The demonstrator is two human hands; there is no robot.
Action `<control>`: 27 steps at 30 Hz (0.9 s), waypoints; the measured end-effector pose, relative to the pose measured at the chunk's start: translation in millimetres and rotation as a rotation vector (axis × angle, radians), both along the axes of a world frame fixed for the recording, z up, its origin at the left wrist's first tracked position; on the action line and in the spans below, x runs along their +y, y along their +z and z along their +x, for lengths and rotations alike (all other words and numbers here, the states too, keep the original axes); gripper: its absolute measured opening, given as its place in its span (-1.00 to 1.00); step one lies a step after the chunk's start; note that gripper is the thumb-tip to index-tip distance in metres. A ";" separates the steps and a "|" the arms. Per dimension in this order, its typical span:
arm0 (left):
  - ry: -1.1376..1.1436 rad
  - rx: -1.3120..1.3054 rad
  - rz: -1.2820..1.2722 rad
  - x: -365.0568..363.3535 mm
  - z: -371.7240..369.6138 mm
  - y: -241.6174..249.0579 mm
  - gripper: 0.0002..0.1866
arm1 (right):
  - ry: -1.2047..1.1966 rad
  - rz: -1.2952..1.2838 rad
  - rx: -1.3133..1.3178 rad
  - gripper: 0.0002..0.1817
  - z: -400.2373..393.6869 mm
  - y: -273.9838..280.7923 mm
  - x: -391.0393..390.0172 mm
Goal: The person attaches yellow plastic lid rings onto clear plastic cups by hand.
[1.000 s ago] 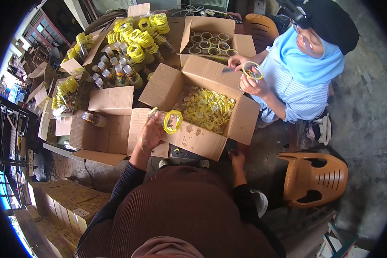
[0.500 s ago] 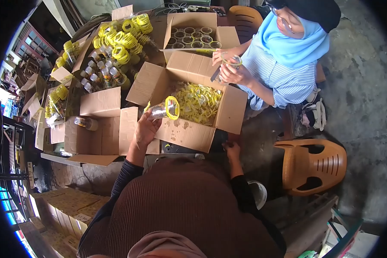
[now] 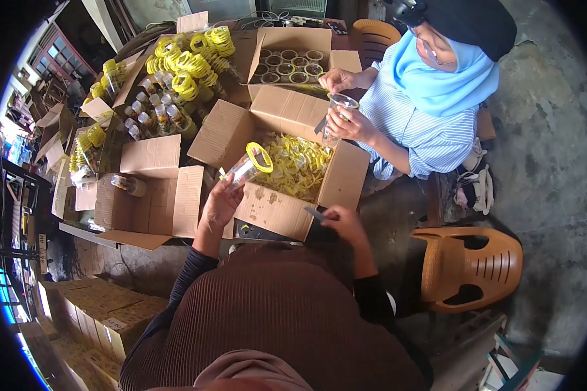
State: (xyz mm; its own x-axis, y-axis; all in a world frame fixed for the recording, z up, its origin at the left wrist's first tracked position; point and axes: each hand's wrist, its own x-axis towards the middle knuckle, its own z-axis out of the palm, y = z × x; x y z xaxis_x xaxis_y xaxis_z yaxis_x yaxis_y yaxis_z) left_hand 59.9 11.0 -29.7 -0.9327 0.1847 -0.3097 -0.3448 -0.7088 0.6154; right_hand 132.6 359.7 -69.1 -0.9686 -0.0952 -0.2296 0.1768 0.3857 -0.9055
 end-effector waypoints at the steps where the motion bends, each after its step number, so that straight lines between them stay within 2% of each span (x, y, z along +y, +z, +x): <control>1: -0.004 -0.032 0.046 2.9 -1.9 -3.2 -0.60 | 0.038 0.050 0.029 -0.76 -10.1 2.0 -18.8; 3: 0.008 -0.046 0.075 9.6 1.6 -1.4 -0.61 | 0.088 0.096 0.067 -0.76 -27.1 -5.3 -46.2; 5: 0.013 -0.039 0.103 12.7 2.5 -7.0 -0.60 | 0.241 0.158 0.259 -0.75 -44.5 -28.7 -62.8; 7: -0.006 -0.031 0.149 11.2 4.9 -14.5 -0.59 | 0.261 0.125 0.252 -0.74 -48.7 -29.0 -70.8; 10: 0.010 0.004 0.112 13.8 14.9 -7.1 -0.58 | 0.230 0.381 0.518 -0.72 -53.6 -31.9 -74.6; 13: 0.031 0.008 0.105 13.1 22.2 -7.4 -0.57 | 0.159 0.420 0.554 -0.70 -53.7 -15.8 -71.8; 15: 0.051 -0.009 0.101 13.7 25.8 -10.1 -0.56 | 0.154 0.368 0.596 -0.72 -63.9 -20.2 -70.5; 17: 0.019 -0.018 0.061 14.7 31.0 -11.6 -0.58 | 0.051 0.009 0.481 -0.79 -73.4 2.5 -77.4; 19: 0.028 -0.050 0.032 21.1 35.2 -5.5 -0.59 | 0.053 -0.076 0.481 -0.82 -84.1 27.6 -82.4; 21: 0.029 -0.109 -0.026 27.2 38.4 1.8 -0.62 | 0.063 -0.268 0.429 -0.79 -101.3 20.3 -89.0; 22: 0.014 -0.088 -0.030 26.9 38.6 -8.1 -0.60 | 0.130 -0.299 0.469 -0.76 -104.2 32.6 -93.2; 26: -0.049 -0.030 -0.104 24.5 37.8 -20.6 -0.59 | 0.241 -0.108 0.497 -0.59 -113.2 58.4 -101.7; 27: -0.036 -0.021 -0.103 24.0 37.2 -15.4 -0.59 | 0.239 -0.110 0.463 -0.65 -114.3 57.6 -101.7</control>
State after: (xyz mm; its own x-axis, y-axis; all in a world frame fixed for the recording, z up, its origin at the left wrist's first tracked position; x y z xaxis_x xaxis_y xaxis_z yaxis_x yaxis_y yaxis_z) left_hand 97.2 35.1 -45.1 -0.9194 0.1839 -0.3478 -0.3819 -0.6292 0.6770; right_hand 18.3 258.0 -11.4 -0.9147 -0.3246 0.2408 -0.3323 0.2649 -0.9052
